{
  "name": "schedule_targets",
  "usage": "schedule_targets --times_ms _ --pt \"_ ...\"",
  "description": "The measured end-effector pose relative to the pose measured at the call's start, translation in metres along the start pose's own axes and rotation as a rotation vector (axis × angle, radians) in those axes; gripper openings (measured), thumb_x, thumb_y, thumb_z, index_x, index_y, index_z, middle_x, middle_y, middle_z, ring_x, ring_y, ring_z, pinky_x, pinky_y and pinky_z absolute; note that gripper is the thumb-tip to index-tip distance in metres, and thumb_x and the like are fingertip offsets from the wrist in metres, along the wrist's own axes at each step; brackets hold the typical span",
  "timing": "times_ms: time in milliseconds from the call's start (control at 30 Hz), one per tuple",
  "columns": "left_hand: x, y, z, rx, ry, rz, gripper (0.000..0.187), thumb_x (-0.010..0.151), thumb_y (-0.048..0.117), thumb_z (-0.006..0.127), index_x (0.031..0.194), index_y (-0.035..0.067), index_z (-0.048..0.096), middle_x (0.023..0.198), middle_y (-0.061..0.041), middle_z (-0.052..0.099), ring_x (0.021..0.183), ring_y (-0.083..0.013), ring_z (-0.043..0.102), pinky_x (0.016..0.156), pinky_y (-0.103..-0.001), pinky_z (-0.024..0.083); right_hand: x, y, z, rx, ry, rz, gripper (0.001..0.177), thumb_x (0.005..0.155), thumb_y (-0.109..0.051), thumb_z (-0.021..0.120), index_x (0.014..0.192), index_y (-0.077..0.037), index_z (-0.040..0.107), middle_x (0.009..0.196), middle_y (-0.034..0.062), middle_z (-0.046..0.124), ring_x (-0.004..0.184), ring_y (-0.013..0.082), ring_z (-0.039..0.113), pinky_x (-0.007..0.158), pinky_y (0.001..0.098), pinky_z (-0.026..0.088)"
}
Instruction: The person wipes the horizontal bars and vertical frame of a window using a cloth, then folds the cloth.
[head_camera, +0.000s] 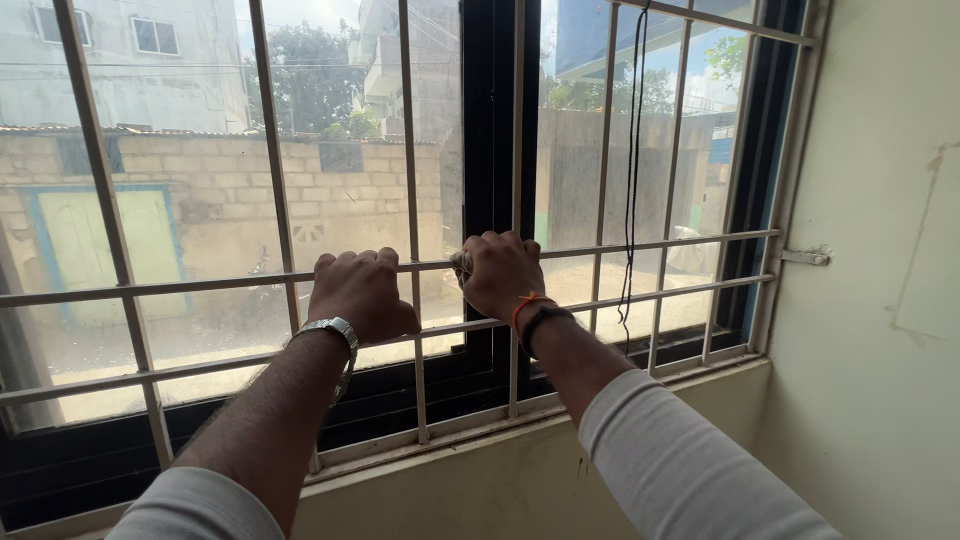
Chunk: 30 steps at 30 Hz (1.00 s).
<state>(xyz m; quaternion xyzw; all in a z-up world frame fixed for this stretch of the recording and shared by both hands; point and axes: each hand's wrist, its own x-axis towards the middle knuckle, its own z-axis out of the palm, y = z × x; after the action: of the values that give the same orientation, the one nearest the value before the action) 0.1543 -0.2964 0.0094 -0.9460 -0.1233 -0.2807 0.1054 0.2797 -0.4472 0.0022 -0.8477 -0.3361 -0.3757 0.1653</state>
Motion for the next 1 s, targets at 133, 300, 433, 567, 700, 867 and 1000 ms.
schedule_targets --times_ms 133,300,433,567,700,867,1000 --pt "-0.001 0.003 -0.004 0.028 -0.043 -0.025 0.059 0.074 0.042 0.078 0.12 0.009 0.062 0.092 -0.006 0.069 0.09 -0.0226 0.069 0.098 -0.042 0.049 0.002 -0.039 0.004 0.095 -0.072 0.095 0.024 0.092 -0.02 0.06 0.111 -0.022 0.076 0.109 0.0014 0.069 0.11 0.0236 0.056 0.105 0.0457 0.035" --pt "-0.002 -0.002 -0.007 -0.025 -0.047 -0.006 0.054 0.074 0.036 0.078 0.119 0.01 0.064 0.091 -0.005 0.073 0.09 -0.0209 0.07 0.103 -0.041 0.046 -0.011 -0.03 0.003 0.019 -0.035 -0.088 0.036 0.093 -0.011 0.055 0.125 -0.019 0.068 0.121 0.0028 0.068 0.119 0.0234 0.057 0.109 0.0458 0.035" --pt "-0.001 -0.005 -0.008 -0.035 -0.034 0.018 0.057 0.073 0.035 0.079 0.121 0.01 0.063 0.091 -0.006 0.072 0.087 -0.0212 0.071 0.099 -0.039 0.047 -0.013 0.021 -0.014 -0.017 -0.124 -0.045 0.059 0.082 0.006 0.052 0.133 -0.022 0.061 0.136 -0.0018 0.061 0.136 0.0197 0.049 0.114 0.0522 0.027" --pt "-0.004 -0.003 -0.007 -0.042 -0.027 0.013 0.062 0.071 0.044 0.083 0.119 0.009 0.064 0.091 -0.006 0.07 0.088 -0.0208 0.067 0.098 -0.039 0.047 -0.011 0.025 0.002 0.021 -0.023 -0.131 0.061 0.077 0.004 0.06 0.135 -0.015 0.058 0.14 0.006 0.056 0.139 0.0263 0.043 0.115 0.0499 0.03" --pt "-0.003 -0.004 -0.006 -0.043 0.012 0.025 0.067 0.069 0.046 0.086 0.119 0.008 0.063 0.088 -0.006 0.07 0.085 -0.0204 0.066 0.094 -0.039 0.047 -0.012 0.026 0.01 0.013 0.029 -0.192 0.048 0.085 0.004 0.058 0.131 -0.01 0.062 0.134 0.0097 0.061 0.134 0.0299 0.051 0.115 0.0477 0.039" --pt "-0.001 -0.004 0.0 -0.05 0.037 0.014 0.057 0.069 0.037 0.082 0.115 0.008 0.064 0.082 -0.003 0.067 0.077 -0.0182 0.065 0.089 -0.039 0.049 -0.002 0.047 -0.018 0.352 0.008 -0.35 0.026 0.096 -0.009 0.065 0.122 -0.01 0.069 0.122 0.0071 0.075 0.117 0.0267 0.07 0.106 0.0398 0.056" --pt "0.002 -0.007 0.005 -0.057 0.092 0.041 0.042 0.068 0.025 0.074 0.106 0.009 0.066 0.077 -0.002 0.064 0.074 -0.0175 0.062 0.091 -0.039 0.047 0.029 0.063 -0.035 0.604 0.519 0.003 0.037 0.093 -0.001 0.054 0.129 -0.008 0.062 0.126 0.0127 0.069 0.118 0.0265 0.068 0.102 0.038 0.057"
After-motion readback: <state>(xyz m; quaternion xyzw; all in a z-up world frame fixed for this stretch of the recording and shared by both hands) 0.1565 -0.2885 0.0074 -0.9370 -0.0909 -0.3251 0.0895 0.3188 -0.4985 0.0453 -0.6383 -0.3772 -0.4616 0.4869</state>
